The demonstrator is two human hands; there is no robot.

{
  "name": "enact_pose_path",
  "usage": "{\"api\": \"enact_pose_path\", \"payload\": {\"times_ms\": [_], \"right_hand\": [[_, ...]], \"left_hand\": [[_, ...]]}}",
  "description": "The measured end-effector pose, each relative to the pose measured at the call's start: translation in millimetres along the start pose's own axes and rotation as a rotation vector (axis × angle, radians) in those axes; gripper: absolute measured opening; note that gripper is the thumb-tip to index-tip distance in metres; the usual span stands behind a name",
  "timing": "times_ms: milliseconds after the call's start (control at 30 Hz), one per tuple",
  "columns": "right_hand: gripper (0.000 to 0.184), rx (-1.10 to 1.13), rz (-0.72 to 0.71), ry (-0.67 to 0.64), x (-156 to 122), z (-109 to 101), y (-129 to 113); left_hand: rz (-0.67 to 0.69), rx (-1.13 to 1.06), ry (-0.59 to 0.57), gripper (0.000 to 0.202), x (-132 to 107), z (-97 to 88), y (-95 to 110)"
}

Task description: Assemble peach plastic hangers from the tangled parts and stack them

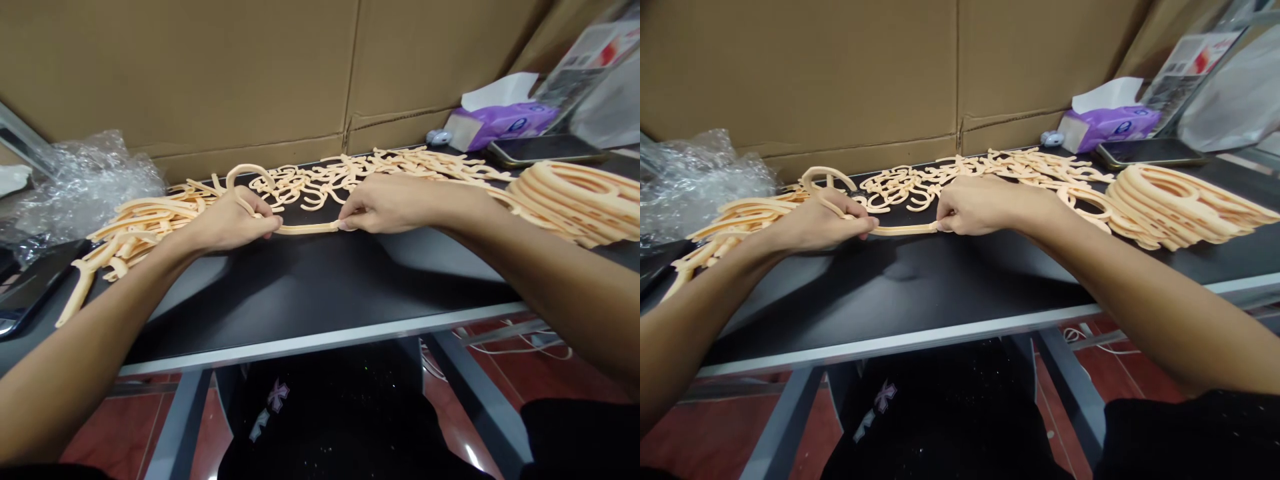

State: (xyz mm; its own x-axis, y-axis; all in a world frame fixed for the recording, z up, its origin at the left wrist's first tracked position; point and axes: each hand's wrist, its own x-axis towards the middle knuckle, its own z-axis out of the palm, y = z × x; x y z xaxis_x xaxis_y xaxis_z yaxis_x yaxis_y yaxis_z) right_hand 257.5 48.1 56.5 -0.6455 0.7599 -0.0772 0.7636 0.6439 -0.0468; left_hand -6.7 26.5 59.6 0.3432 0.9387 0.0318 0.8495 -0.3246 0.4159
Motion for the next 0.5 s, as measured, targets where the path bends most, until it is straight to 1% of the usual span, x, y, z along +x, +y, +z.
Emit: {"api": "enact_pose_path", "payload": {"times_ms": [200,367,500], "right_hand": [[0.033,-0.079,0.03,0.01,-6,3,-6],[0.027,-0.142,0.071,0.05,-11,1,-24],[0.027,-0.138,0.058,0.063,-13,-1,-29]], "left_hand": [[-0.019,0.051,-0.014,0.034,-1,-1.3,1],[0.038,0.013,0.013,0.032,-2,-3.1,-4],[0.026,-0.005,0.051,0.029,-3,-6.3,-1]]}}
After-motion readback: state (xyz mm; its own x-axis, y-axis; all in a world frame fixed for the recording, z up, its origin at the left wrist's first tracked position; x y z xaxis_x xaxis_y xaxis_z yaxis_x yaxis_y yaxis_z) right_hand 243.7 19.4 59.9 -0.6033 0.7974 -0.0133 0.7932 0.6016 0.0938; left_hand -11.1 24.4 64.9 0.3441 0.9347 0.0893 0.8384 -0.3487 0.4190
